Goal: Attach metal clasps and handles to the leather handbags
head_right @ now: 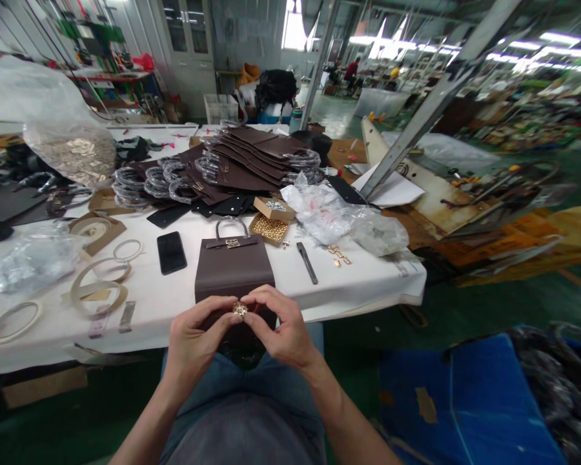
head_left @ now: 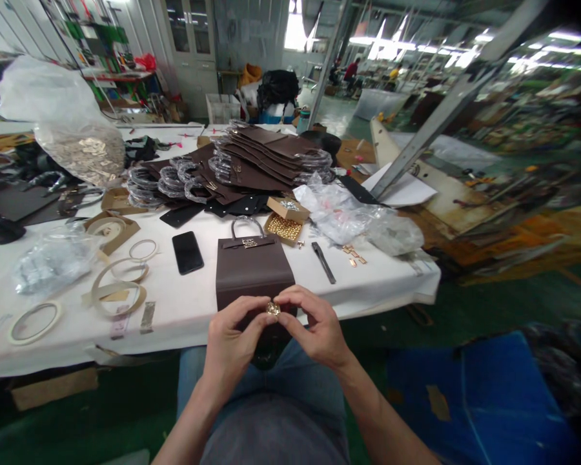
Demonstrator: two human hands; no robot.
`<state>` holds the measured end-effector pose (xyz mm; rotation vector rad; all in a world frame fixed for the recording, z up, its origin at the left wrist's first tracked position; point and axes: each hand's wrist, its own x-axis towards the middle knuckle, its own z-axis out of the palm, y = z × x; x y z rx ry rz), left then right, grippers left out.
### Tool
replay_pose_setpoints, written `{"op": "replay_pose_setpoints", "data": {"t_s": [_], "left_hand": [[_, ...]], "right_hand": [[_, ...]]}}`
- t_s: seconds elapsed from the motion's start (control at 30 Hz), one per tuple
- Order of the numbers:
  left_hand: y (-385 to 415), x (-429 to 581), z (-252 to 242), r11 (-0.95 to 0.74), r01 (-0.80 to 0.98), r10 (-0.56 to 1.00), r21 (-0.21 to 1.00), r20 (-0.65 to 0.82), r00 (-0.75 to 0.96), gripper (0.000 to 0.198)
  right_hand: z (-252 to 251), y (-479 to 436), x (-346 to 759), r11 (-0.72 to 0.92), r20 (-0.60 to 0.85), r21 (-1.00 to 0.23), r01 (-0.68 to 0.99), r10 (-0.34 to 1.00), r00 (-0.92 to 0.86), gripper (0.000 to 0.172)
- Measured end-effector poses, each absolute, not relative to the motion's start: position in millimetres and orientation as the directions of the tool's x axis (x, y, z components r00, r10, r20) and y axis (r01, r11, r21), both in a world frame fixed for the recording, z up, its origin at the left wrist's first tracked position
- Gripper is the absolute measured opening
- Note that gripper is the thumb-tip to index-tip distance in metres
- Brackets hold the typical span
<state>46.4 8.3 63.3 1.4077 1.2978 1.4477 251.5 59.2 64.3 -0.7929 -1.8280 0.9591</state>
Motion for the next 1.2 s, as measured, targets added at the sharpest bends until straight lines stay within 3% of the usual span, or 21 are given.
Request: {"op": "replay_pose_setpoints", "data": {"t_s": [0.4, 1.2], "left_hand": [[8.8, 48.0, 70.1, -0.267, 0.103, 0.958, 0.958, 0.276, -0.078, 0.009], [9.1, 49.7, 72.8, -0.267, 0.119, 0.959, 0.956, 0.276, -0.067, 0.009]], "right_hand": [[68.8, 55.6, 255.6, 0.59, 0.505, -0.794, 0.144, 0.773, -0.384, 0.017], [59.6, 57.1, 256.7, 0.585, 0.498, -0.803, 0.119, 0.766, -0.405, 0.016]]}}
